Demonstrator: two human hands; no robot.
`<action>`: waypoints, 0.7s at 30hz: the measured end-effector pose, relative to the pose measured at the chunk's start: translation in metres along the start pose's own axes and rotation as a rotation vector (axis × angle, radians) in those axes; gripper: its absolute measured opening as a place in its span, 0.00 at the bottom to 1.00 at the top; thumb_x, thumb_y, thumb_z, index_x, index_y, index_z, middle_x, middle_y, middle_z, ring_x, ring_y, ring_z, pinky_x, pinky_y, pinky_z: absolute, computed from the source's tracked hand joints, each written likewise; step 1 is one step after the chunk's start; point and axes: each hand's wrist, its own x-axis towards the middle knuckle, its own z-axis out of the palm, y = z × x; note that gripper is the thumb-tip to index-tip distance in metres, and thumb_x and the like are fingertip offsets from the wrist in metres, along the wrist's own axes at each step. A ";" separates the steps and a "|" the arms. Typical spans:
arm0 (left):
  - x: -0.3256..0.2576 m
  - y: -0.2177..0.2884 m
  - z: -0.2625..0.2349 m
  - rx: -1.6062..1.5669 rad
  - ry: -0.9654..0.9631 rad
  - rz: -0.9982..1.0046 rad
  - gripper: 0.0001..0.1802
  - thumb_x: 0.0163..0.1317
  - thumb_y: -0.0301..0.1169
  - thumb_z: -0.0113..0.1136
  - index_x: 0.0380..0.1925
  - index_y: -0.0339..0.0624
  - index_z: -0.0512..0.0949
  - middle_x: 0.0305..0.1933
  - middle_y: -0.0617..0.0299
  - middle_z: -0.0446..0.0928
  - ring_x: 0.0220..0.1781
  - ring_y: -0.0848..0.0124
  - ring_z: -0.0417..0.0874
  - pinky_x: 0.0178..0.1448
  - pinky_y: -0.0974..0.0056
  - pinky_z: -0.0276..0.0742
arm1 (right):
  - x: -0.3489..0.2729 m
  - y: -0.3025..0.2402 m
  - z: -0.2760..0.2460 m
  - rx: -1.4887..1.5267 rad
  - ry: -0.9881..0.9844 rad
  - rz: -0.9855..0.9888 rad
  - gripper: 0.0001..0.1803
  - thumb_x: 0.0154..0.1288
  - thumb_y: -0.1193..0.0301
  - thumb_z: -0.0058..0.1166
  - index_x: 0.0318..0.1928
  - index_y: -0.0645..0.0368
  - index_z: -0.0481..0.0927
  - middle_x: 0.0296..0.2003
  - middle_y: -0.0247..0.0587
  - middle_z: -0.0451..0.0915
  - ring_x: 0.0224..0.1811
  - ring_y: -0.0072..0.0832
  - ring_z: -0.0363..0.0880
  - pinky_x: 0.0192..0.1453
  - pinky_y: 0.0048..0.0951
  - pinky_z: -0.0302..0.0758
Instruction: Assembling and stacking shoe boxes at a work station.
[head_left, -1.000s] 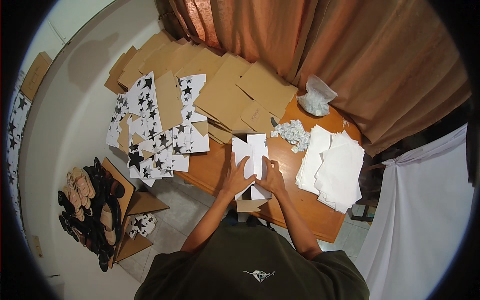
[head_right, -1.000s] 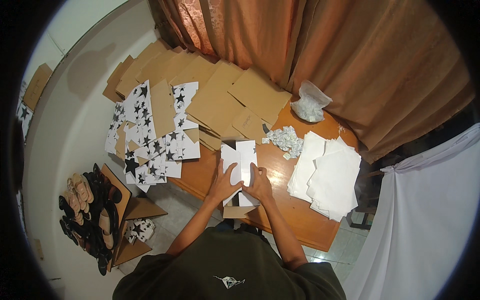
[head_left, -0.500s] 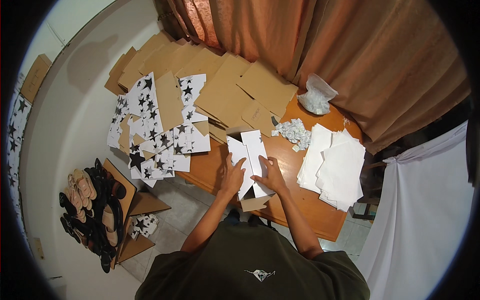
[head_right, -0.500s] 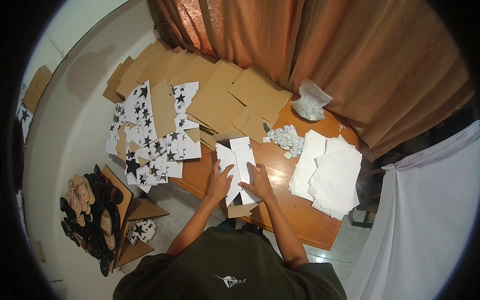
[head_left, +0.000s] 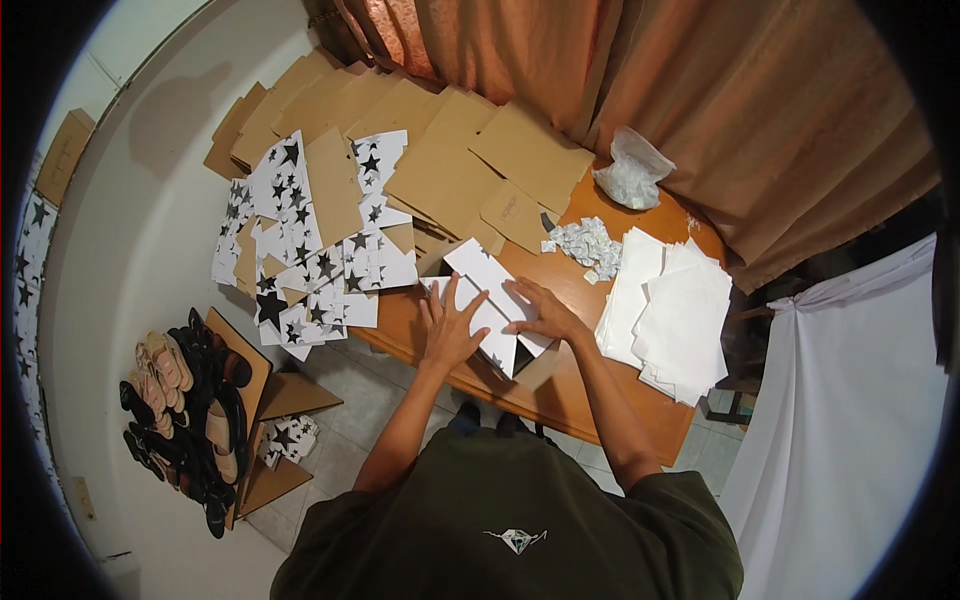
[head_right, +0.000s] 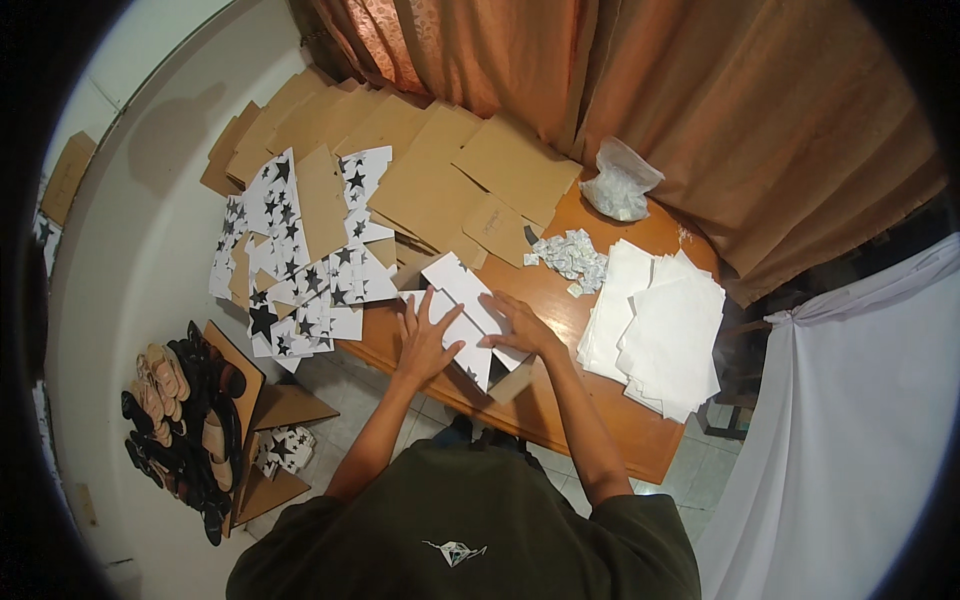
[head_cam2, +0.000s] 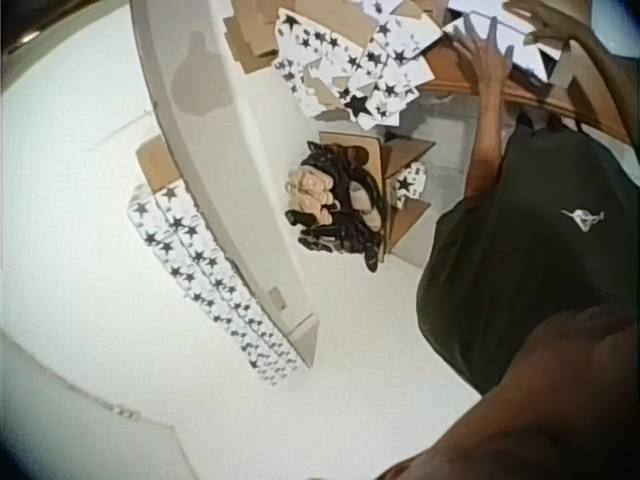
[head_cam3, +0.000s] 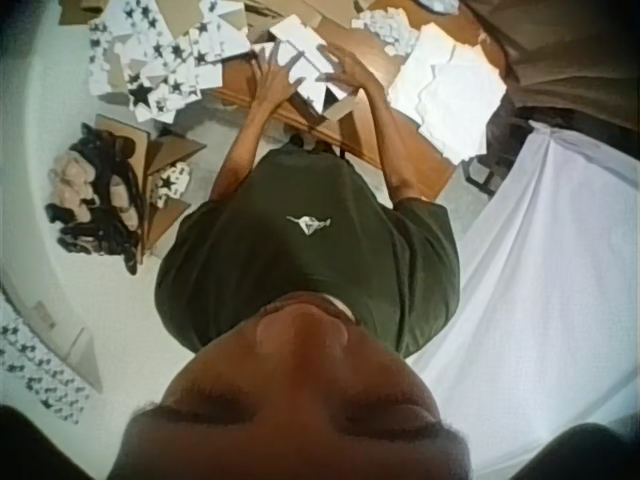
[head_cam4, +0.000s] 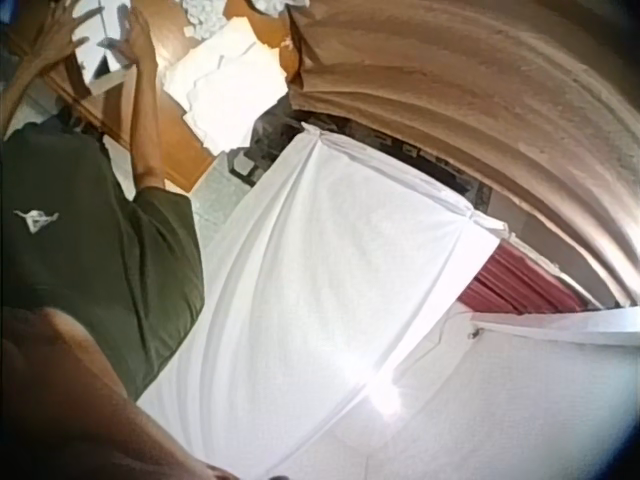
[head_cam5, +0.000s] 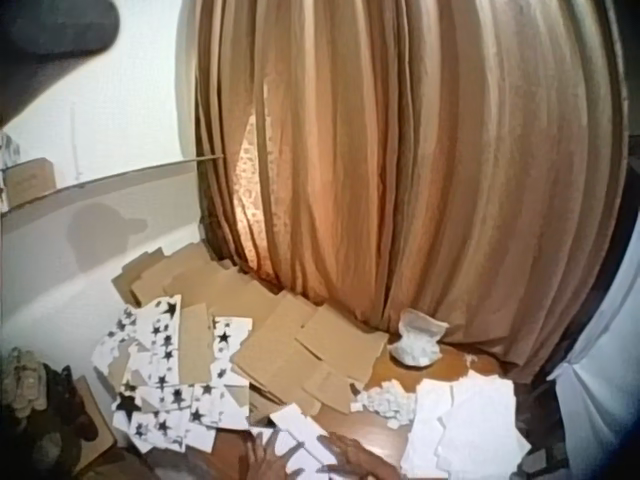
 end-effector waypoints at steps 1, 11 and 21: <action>-0.002 -0.004 0.002 -0.001 -0.004 0.000 0.35 0.59 0.48 0.71 0.68 0.72 0.73 0.83 0.50 0.42 0.82 0.35 0.39 0.74 0.21 0.45 | -0.004 -0.002 -0.001 0.020 0.046 -0.005 0.43 0.60 0.50 0.69 0.72 0.51 0.69 0.70 0.59 0.65 0.74 0.51 0.64 0.72 0.42 0.69; -0.011 -0.011 0.024 -0.332 0.004 -0.074 0.38 0.60 0.50 0.70 0.69 0.51 0.72 0.81 0.31 0.36 0.78 0.30 0.52 0.76 0.36 0.58 | -0.081 0.003 0.011 1.012 0.252 0.792 0.34 0.78 0.47 0.48 0.69 0.61 0.70 0.50 0.42 0.80 0.49 0.31 0.78 0.57 0.31 0.75; -0.008 0.049 0.002 -0.297 0.095 -0.063 0.36 0.64 0.49 0.67 0.69 0.48 0.72 0.77 0.25 0.45 0.76 0.26 0.51 0.76 0.37 0.58 | -0.036 0.006 -0.015 0.710 0.320 0.418 0.26 0.72 0.57 0.60 0.64 0.59 0.77 0.59 0.46 0.79 0.50 0.30 0.81 0.55 0.30 0.76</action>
